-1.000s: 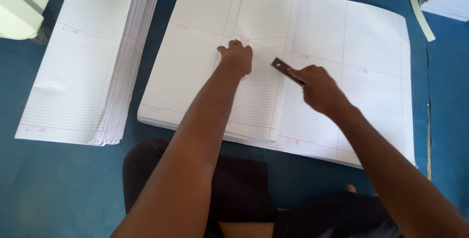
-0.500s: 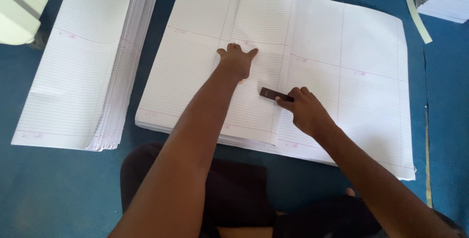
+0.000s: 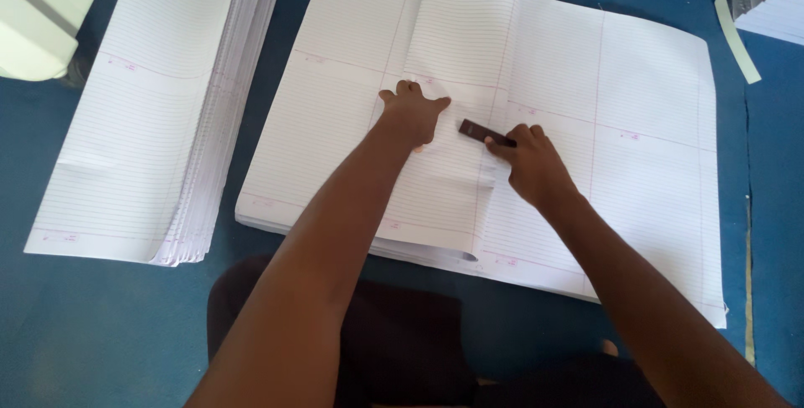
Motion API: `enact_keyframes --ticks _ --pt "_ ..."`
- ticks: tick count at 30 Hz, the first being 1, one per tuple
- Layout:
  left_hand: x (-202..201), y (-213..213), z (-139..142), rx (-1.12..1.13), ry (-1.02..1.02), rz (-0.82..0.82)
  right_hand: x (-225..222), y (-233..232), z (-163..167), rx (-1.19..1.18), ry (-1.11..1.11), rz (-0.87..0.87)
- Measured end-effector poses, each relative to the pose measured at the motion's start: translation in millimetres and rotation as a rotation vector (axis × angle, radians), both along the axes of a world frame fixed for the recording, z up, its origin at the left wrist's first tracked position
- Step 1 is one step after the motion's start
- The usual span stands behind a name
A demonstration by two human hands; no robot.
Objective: The person sits on the floor and folds large lined paper sheets in half, then uses a small wooden block to press and crease the fold. The person repeats this process for multiple sheets, stacking the folded sheets to the side.
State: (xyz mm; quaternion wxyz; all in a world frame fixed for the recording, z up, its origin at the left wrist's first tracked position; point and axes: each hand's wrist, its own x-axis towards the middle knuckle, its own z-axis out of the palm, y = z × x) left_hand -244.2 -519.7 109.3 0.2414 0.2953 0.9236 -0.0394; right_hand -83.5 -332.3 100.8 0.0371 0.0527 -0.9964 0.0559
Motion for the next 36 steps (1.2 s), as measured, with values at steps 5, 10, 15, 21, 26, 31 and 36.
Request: enact_keyframes --ticks 5,10,15,21,26,31,36 --pt "-5.6 3.7 -0.2 -0.012 -0.01 -0.003 -31.5 10.6 -5.5 -0.039 0.013 -0.056" --pt "-11.3 4.1 1.6 -0.015 -0.022 -0.016 -62.0 21.5 -11.2 -0.054 0.025 -0.088" --pt "-18.0 5.5 3.2 -0.013 -0.011 -0.036 -95.1 35.5 -19.7 -0.02 0.045 -0.117" --pt "-31.5 9.2 -1.4 -0.035 -0.015 -0.073 -138.5 54.2 -29.1 0.017 0.051 -0.135" --pt "-38.0 10.2 -8.0 -0.036 0.019 -0.094 -172.1 66.8 -32.4 -0.013 0.036 -0.155" --pt "-47.1 13.6 -9.0 -0.048 -0.003 -0.097 -205.3 80.8 -32.7 0.024 0.028 -0.187" --pt "-55.7 17.6 -9.4 -0.074 -0.021 -0.105 -237.9 92.3 -34.1 0.051 -0.026 -0.234"
